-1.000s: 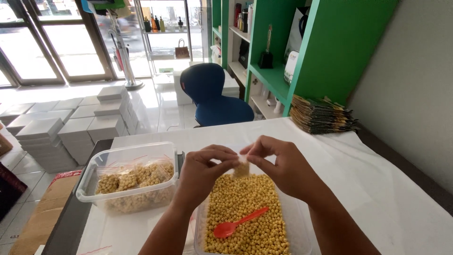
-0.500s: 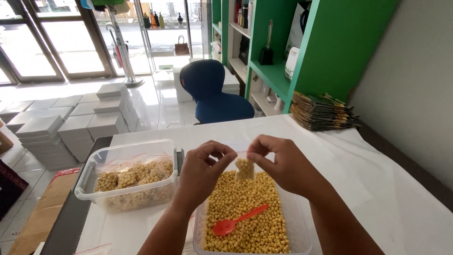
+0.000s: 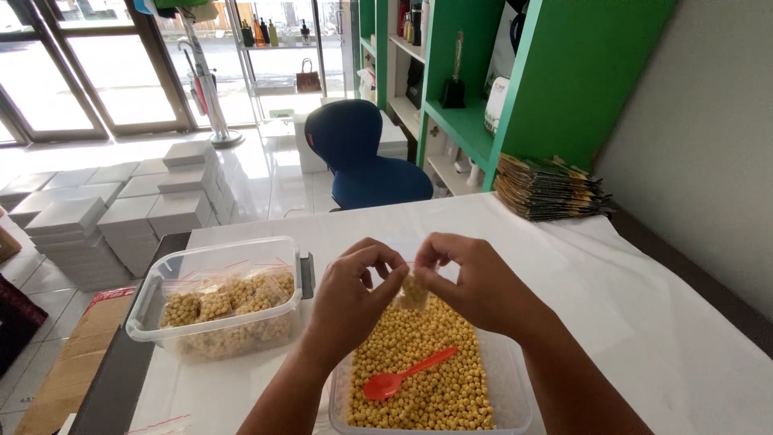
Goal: Packaging small yellow beads into individual plastic zip-lock bags using a small spoon.
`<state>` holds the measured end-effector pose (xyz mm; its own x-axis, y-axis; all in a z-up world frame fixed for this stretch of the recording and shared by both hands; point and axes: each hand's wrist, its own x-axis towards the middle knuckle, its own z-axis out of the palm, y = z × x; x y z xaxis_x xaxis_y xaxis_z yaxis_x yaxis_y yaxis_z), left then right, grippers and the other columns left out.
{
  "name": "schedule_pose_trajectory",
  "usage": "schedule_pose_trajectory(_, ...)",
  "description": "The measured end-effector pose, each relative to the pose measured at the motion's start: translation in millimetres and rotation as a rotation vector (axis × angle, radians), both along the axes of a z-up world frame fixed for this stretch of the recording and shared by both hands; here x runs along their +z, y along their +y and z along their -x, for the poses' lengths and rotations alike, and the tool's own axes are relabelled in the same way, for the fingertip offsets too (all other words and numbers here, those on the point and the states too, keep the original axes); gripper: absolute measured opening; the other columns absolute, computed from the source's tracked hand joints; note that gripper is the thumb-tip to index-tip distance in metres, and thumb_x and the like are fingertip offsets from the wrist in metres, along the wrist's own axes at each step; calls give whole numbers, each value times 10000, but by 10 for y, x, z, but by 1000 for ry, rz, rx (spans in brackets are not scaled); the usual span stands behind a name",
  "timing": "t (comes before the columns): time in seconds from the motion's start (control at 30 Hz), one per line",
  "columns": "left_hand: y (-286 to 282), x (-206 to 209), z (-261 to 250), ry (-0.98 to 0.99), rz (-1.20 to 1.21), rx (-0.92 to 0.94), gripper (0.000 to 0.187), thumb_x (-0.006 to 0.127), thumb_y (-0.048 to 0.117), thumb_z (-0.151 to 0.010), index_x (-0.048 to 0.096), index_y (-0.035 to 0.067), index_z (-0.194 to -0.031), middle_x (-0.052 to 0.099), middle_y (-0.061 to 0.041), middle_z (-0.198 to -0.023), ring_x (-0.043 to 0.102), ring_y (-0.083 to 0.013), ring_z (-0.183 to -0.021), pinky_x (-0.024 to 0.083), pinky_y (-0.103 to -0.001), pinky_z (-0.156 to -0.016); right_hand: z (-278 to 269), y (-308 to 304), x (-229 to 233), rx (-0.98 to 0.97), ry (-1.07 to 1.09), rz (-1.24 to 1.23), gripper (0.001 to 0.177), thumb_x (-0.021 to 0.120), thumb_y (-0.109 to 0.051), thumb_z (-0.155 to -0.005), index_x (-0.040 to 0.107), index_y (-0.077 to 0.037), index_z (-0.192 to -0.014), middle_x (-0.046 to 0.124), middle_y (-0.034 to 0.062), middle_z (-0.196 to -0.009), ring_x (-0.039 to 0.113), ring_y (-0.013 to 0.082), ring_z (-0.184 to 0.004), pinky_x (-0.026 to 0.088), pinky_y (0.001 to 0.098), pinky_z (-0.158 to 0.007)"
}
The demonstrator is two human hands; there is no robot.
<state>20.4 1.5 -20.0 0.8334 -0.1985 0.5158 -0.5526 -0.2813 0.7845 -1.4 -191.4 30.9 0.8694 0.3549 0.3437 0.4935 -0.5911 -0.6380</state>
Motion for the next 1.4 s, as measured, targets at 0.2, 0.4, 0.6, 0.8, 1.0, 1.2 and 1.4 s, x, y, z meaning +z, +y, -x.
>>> schedule_pose_trajectory(0.2,-10,38,35,-31,-15,-10,81,742,144,-895,780,73,-886,760,-106,-896,714,-250,-818,562,-349,-676,26,31,41,10,-36,43,160,654,-183,-907,725,-42,-881,746,192,-823,752,388,-892,558,493,-907)
schedule_pose_trajectory(0.4,34,-12,-48,-67,97,16,74,748,141,-895,740,67,-897,761,-119,-901,753,-294,-896,588,-377,-707,-17,-67,-10,-69,-68,-44,229,704,-285,-911,737,-74,-828,760,149,-748,758,304,-826,573,430,-862)
schedule_pose_trajectory(0.6,144,-34,-23,69,254,-257,551,828,152,-831,511,126,-1280,738,-57,-915,725,-168,-830,575,-264,-692,-23,-31,-42,-98,41,-62,257,735,-315,-904,752,-72,-823,759,113,-707,738,248,-749,577,422,-802)
schedule_pose_trajectory(0.8,710,391,-10,173,258,124,476,713,152,-887,520,151,-1323,740,-98,-892,769,-237,-817,657,-346,-662,37,153,-32,-158,180,71,323,773,-443,-797,725,-184,-985,785,-34,-889,730,104,-832,548,276,-829)
schedule_pose_trajectory(1.0,1722,107,2,10,-264,802,614,737,487,-858,517,213,-1363,715,-69,-1182,677,-297,-1094,522,-471,-838,84,228,1,-151,315,256,214,786,-398,-843,753,-190,-877,765,-55,-841,699,92,-819,513,278,-791)
schedule_pose_trajectory(1.2,1780,-906,347,-155,-615,417,96,778,154,-736,730,223,-783,779,39,-798,721,-243,-708,535,-375,-654,91,340,-3,-77,421,459,176,760,-377,-878,785,-204,-895,798,-69,-884,731,79,-832,544,255,-793)
schedule_pose_trajectory(1.4,1718,-1337,562,-207,-1142,199,195,694,-83,-738,743,65,-855,733,-82,-919,687,-286,-757,568,-422,-598,86,371,-46,-46,469,550,227,758,-429,-891,785,-207,-932,801,-61,-931,710,89,-847,558,255,-783)
